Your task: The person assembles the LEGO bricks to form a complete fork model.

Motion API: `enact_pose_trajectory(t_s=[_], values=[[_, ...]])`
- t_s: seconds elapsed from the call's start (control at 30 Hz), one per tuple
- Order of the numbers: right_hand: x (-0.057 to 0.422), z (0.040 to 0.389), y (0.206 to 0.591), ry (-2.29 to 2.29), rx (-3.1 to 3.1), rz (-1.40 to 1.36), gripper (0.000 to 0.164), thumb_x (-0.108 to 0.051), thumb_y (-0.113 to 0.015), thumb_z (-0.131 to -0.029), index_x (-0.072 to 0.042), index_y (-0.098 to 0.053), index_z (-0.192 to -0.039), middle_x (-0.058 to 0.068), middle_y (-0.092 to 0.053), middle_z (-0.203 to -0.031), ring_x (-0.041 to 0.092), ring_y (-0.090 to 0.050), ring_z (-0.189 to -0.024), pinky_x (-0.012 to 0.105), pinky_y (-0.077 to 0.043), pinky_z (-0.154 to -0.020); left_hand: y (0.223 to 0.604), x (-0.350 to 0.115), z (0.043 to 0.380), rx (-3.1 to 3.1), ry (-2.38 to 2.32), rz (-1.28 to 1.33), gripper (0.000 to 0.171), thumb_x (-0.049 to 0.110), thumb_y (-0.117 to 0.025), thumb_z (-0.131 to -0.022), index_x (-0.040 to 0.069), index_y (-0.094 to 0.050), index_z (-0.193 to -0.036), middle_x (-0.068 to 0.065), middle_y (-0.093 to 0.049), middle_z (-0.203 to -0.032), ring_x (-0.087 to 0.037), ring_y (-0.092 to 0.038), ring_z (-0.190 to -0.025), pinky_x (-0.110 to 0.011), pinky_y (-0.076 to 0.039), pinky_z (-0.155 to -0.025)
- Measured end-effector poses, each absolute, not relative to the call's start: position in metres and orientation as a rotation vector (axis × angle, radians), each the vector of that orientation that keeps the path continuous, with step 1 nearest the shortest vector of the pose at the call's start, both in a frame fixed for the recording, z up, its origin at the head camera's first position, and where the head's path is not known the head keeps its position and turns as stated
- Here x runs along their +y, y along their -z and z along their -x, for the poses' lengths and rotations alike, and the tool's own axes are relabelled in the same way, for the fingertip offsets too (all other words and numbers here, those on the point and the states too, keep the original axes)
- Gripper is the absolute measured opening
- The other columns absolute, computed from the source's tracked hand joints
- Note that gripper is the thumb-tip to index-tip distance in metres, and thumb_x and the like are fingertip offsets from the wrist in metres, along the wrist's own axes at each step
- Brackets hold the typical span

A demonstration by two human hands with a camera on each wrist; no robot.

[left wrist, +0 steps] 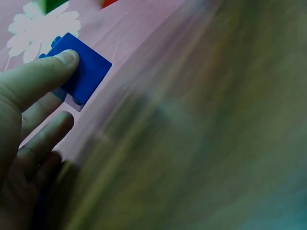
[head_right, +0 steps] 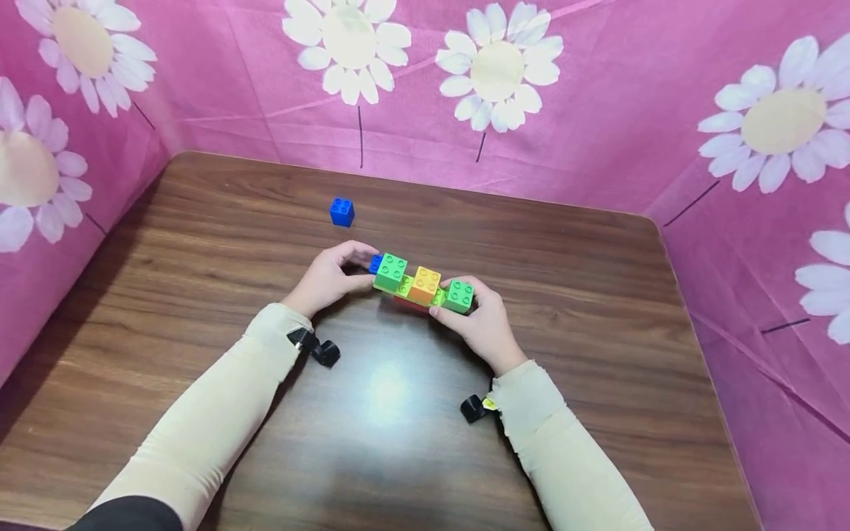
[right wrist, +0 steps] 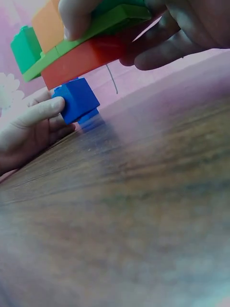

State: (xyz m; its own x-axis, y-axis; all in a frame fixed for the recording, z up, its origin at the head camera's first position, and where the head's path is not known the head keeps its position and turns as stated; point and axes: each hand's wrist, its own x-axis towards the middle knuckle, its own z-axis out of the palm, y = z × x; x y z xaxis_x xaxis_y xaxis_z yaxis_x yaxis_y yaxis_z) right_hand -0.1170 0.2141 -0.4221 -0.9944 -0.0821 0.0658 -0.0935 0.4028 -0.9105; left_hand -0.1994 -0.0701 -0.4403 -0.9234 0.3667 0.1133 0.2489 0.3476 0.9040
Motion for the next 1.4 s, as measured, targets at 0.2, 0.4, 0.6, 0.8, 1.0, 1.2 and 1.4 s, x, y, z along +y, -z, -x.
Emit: enact_pose_trajectory(t_s=[0.2, 0.4, 0.6, 0.8, 1.0, 1.2, 1.4], values=[[0.213, 0.121, 0.418, -1.726, -2.601, -0.172, 0.041, -0.020, -0.085, -0.081, -0.011, -0.066, -0.116, 0.008, -0.067, -0.107, 0.019, -0.059, -0.092, 0.024, -0.052, -0.076, 0.441, -0.060, 0.187, 2.472, -1.616, -0.626, 0.041, 0.020, -0.087, -0.080, 0.014, -0.068, -0.116, 0.001, -0.071, -0.103, -0.015, -0.064, -0.099, -0.037, -0.048, -0.093], [0.211, 0.121, 0.412, -1.716, -2.623, -0.165, 0.043, -0.024, -0.085, -0.081, -0.014, -0.065, -0.117, 0.005, -0.067, -0.109, 0.020, -0.059, -0.093, 0.024, -0.052, -0.076, 0.440, -0.052, 0.179, 2.496, -1.559, -0.623, 0.044, 0.022, -0.090, -0.076, 0.013, -0.068, -0.114, 0.002, -0.071, -0.101, -0.014, -0.064, -0.097, -0.036, -0.048, -0.091], [0.201, 0.125, 0.407, -1.740, -2.600, -0.217, 0.043, -0.022, -0.085, -0.082, -0.012, -0.065, -0.118, 0.006, -0.067, -0.109, 0.019, -0.059, -0.093, 0.024, -0.053, -0.077, 0.439, -0.052, 0.175, 2.550, -1.466, -0.705, 0.048, 0.026, -0.089, -0.077, 0.013, -0.068, -0.118, 0.000, -0.071, -0.112, -0.017, -0.062, -0.106, -0.036, -0.047, -0.097], [0.197, 0.127, 0.402, -1.779, -2.584, -0.244, 0.043, -0.019, -0.084, -0.082, -0.010, -0.065, -0.119, 0.007, -0.067, -0.110, 0.016, -0.061, -0.092, 0.023, -0.053, -0.076, 0.438, -0.048, 0.170, 2.669, -1.294, -0.711, 0.055, 0.034, -0.088, -0.077, 0.015, -0.068, -0.124, -0.002, -0.070, -0.118, -0.023, -0.057, -0.116, -0.042, -0.038, -0.107], [0.197, 0.128, 0.399, -1.780, -2.583, -0.263, 0.043, -0.019, -0.084, -0.083, -0.010, -0.064, -0.119, 0.006, -0.067, -0.108, 0.015, -0.061, -0.091, 0.022, -0.053, -0.074, 0.439, -0.032, 0.162, 2.733, -1.210, -0.719, 0.060, 0.039, -0.087, -0.077, 0.014, -0.066, -0.127, -0.008, -0.066, -0.130, -0.028, -0.053, -0.129, -0.045, -0.026, -0.116], [0.200, 0.129, 0.401, -1.763, -2.593, -0.283, 0.042, -0.015, -0.082, -0.083, -0.008, -0.064, -0.121, 0.006, -0.067, -0.108, 0.012, -0.059, -0.083, 0.022, -0.051, -0.067, 0.439, -0.025, 0.156, 2.739, -1.224, -0.727, 0.060, 0.039, -0.089, -0.075, 0.014, -0.068, -0.126, -0.009, -0.067, -0.129, -0.026, -0.056, -0.127, -0.042, -0.024, -0.117], [0.202, 0.127, 0.403, -1.742, -2.595, -0.283, 0.042, -0.015, -0.082, -0.084, -0.006, -0.065, -0.121, 0.006, -0.068, -0.107, 0.011, -0.056, -0.076, 0.021, -0.049, -0.062, 0.441, -0.027, 0.158, 2.674, -1.302, -0.704, 0.059, 0.039, -0.089, -0.076, 0.016, -0.068, -0.126, -0.003, -0.068, -0.128, -0.020, -0.057, -0.123, -0.038, -0.024, -0.116]])
